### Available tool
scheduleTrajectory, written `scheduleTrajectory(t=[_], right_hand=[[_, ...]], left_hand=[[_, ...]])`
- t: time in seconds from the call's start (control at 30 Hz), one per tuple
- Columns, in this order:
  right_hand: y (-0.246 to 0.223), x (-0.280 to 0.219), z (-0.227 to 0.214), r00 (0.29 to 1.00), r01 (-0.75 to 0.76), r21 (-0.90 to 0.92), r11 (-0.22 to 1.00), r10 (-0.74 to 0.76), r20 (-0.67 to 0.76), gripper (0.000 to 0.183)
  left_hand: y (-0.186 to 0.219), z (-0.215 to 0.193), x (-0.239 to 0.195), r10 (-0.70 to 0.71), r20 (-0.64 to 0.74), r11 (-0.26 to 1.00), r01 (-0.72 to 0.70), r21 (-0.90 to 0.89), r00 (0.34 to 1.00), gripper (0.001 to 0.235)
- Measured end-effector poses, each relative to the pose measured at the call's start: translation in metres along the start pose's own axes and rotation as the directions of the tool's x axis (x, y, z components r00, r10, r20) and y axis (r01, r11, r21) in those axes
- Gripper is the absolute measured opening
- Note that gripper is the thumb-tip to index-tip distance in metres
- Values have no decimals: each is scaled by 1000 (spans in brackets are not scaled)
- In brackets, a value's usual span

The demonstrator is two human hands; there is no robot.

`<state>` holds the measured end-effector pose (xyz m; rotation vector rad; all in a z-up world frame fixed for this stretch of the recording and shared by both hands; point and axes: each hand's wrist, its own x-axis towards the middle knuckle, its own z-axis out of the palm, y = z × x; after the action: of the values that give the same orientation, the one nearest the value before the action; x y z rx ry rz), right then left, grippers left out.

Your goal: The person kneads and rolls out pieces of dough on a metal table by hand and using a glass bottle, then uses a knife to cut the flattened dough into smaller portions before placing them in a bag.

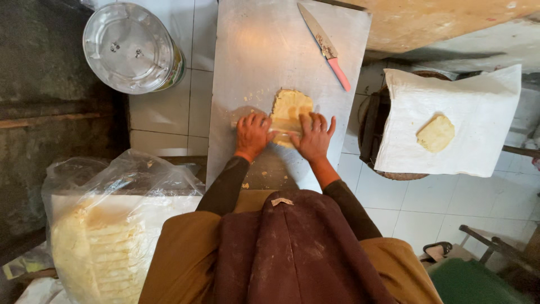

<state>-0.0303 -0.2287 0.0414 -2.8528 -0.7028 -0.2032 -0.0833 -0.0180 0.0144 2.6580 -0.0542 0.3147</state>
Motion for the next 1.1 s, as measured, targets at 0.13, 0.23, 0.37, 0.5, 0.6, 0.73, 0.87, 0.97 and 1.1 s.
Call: scheduleTrajectory(t=[0.13, 0.23, 0.37, 0.5, 0.6, 0.73, 0.87, 0.97, 1.1], right_hand=[[-4, -45, 2, 990, 137, -11, 991, -137, -31, 75], [-8, -73, 12, 994, 112, 24, 993, -111, -23, 70], [-17, -89, 15, 999, 40, 93, 995, -38, -27, 65], [-10, -74, -2, 990, -30, 252, 967, -6, 144, 65], [-8, -66, -6, 998, -11, 287, 958, -7, 61, 61], [-16, -53, 5, 998, -10, 145, 989, 18, -57, 49], [-12, -12, 24, 991, -119, 73, 990, 123, -49, 40], [-11, 20, 27, 988, -139, 89, 986, 144, -61, 29], [-5, 71, 29, 979, -197, 79, 977, 192, 66, 22]], left_hand=[[6, -6, -38, 58, 83, 998, -56, -26, 995, 65], [7, 7, -67, 103, -33, 976, -95, 194, 994, 62], [1, 22, -88, 123, -70, 979, -109, 171, 990, 63], [-8, 15, -80, 129, 24, 991, -129, 36, 991, 66], [-9, 5, -59, 94, 62, 996, -94, -13, 994, 70], [-4, -4, -30, 111, -63, 990, -105, 95, 992, 68], [-8, 5, -7, 79, -64, 996, -75, 56, 995, 59], [-16, 16, 18, 26, -81, 999, -23, 31, 996, 49], [-29, 26, 48, -41, -120, 995, 51, 84, 992, 22]])
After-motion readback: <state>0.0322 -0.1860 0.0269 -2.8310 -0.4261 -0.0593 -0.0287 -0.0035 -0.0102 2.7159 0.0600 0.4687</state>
